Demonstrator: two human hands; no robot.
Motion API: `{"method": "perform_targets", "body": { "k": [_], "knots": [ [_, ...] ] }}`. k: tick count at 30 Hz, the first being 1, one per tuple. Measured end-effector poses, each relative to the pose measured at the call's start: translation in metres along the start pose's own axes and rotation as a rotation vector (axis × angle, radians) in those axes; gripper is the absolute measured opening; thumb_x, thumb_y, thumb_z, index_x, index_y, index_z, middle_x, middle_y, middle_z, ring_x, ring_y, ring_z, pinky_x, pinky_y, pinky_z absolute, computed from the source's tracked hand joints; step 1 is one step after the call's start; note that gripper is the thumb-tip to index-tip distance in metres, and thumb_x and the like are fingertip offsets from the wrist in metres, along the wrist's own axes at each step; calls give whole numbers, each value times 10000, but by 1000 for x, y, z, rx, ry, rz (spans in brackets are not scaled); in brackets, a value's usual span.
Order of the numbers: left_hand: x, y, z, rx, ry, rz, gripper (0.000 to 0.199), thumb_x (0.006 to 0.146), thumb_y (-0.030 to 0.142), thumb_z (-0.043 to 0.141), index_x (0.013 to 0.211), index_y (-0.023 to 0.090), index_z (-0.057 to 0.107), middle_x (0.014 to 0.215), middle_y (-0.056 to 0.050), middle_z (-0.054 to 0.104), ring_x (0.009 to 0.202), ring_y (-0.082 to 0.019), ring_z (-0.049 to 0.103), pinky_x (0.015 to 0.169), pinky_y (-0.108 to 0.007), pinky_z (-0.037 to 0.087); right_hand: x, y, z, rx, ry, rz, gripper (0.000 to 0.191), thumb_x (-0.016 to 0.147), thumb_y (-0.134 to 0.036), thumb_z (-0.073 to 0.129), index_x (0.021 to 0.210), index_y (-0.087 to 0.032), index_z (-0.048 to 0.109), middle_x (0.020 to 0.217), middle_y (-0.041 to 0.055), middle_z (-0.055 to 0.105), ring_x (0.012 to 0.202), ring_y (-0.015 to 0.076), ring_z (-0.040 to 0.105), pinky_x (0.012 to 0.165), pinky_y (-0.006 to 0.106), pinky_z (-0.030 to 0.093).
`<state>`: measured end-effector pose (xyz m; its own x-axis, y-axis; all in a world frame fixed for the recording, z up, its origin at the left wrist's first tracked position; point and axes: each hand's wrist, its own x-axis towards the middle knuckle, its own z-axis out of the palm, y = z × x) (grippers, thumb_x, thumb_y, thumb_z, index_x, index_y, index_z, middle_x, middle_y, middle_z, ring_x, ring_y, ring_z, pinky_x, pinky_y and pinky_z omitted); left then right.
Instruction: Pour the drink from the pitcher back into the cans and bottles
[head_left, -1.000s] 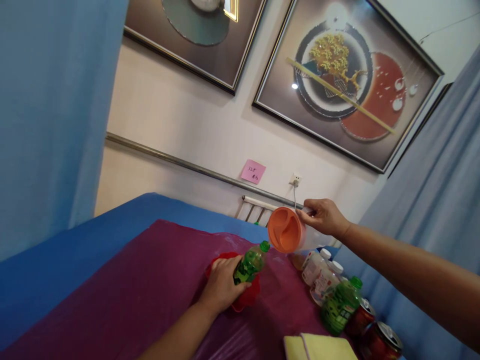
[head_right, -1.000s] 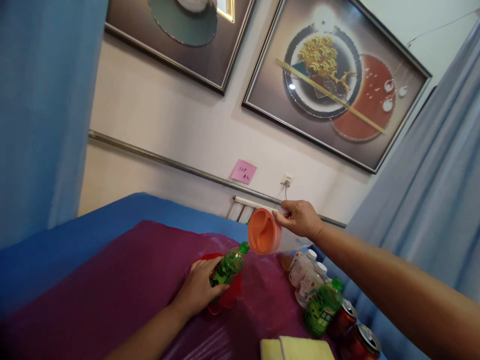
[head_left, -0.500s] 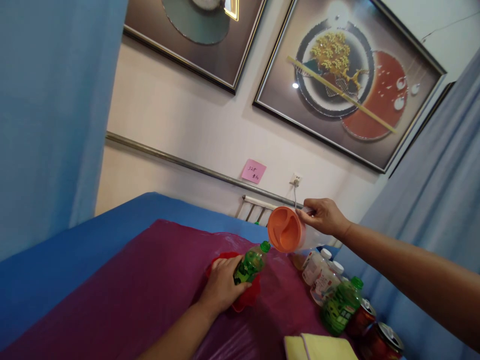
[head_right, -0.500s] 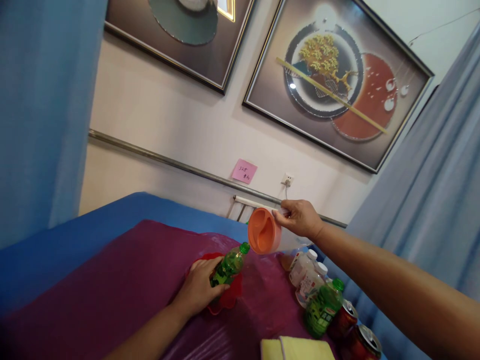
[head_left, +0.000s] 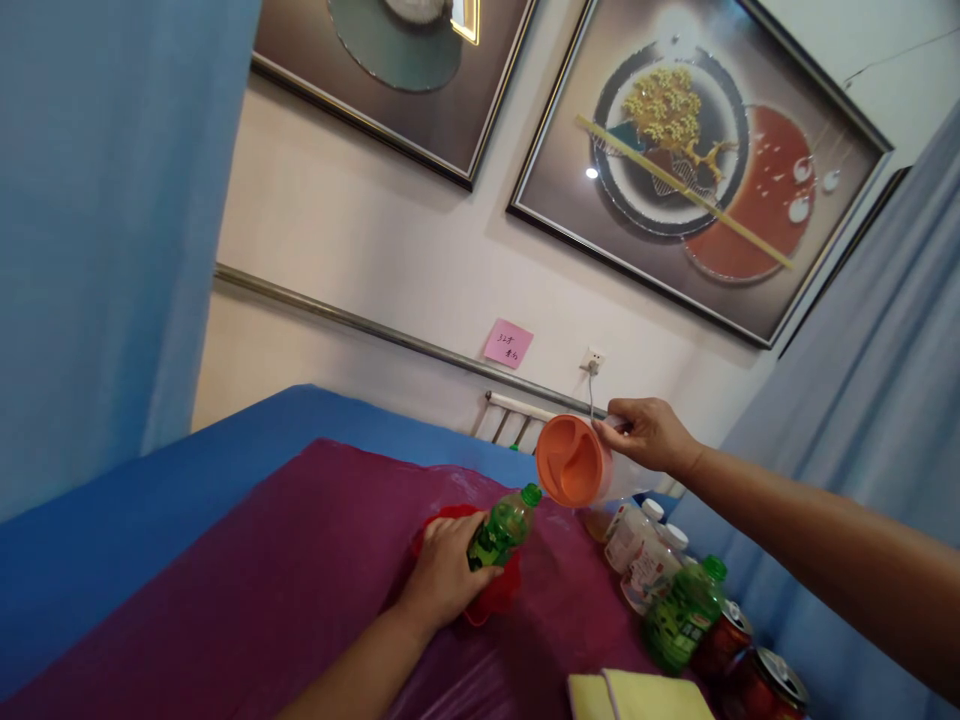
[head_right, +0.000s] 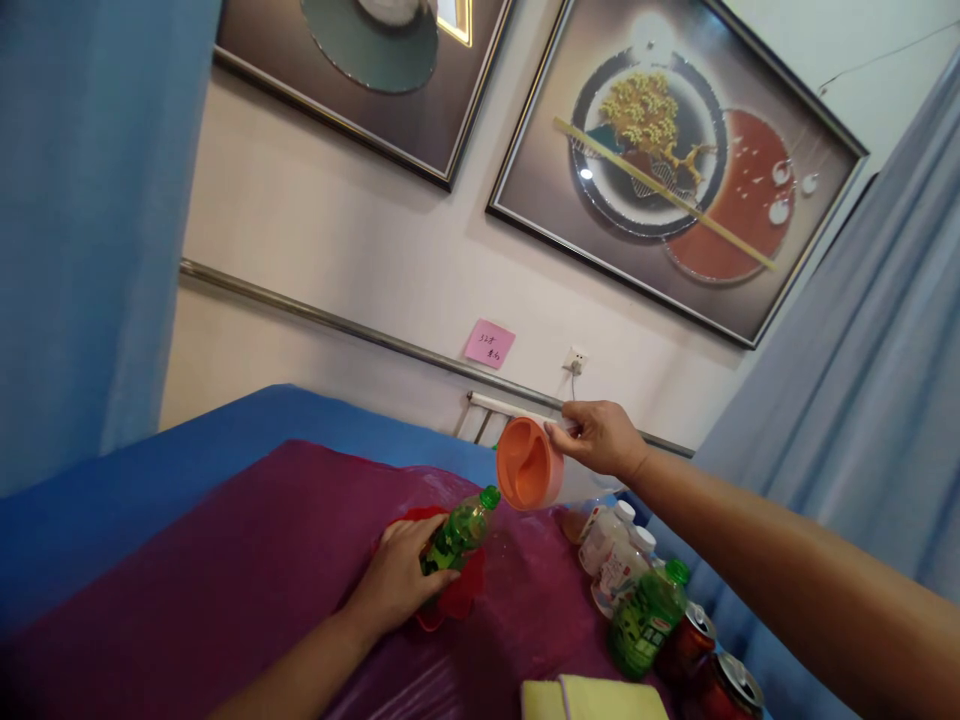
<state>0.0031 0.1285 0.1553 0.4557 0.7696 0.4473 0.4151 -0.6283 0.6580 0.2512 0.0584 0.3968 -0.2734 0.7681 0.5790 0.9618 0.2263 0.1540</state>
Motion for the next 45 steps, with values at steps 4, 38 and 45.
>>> {"method": "perform_targets", "body": {
  "k": [4, 38, 45],
  "knots": [
    [0, 0, 0, 4, 3, -6, 649, 641, 273, 844, 1243, 241, 605, 1188, -59, 717, 1131, -283, 620, 1038, -428, 359, -1, 0, 0, -8, 9, -13, 408, 844, -475, 509, 564, -224, 351, 495, -38, 404, 475, 102, 365, 501, 243, 259],
    [0, -3, 2, -2, 8, -5, 648, 638, 289, 837, 1243, 260, 609, 1166, -52, 723, 1117, -286, 626, 1040, -426, 367, -1, -1, 3, 1, 9, -29, 407, 858, -450, 518, 561, -220, 362, 495, -39, 418, 471, 97, 361, 491, 243, 260],
    [-1, -3, 1, -13, 9, 0, 630, 648, 289, 829, 1239, 269, 610, 1175, -57, 720, 1125, -288, 621, 1040, -436, 367, 0, -3, 1, -13, 3, -37, 415, 863, -461, 509, 557, -222, 363, 492, -38, 426, 468, 98, 363, 489, 242, 268]
  ]
}}
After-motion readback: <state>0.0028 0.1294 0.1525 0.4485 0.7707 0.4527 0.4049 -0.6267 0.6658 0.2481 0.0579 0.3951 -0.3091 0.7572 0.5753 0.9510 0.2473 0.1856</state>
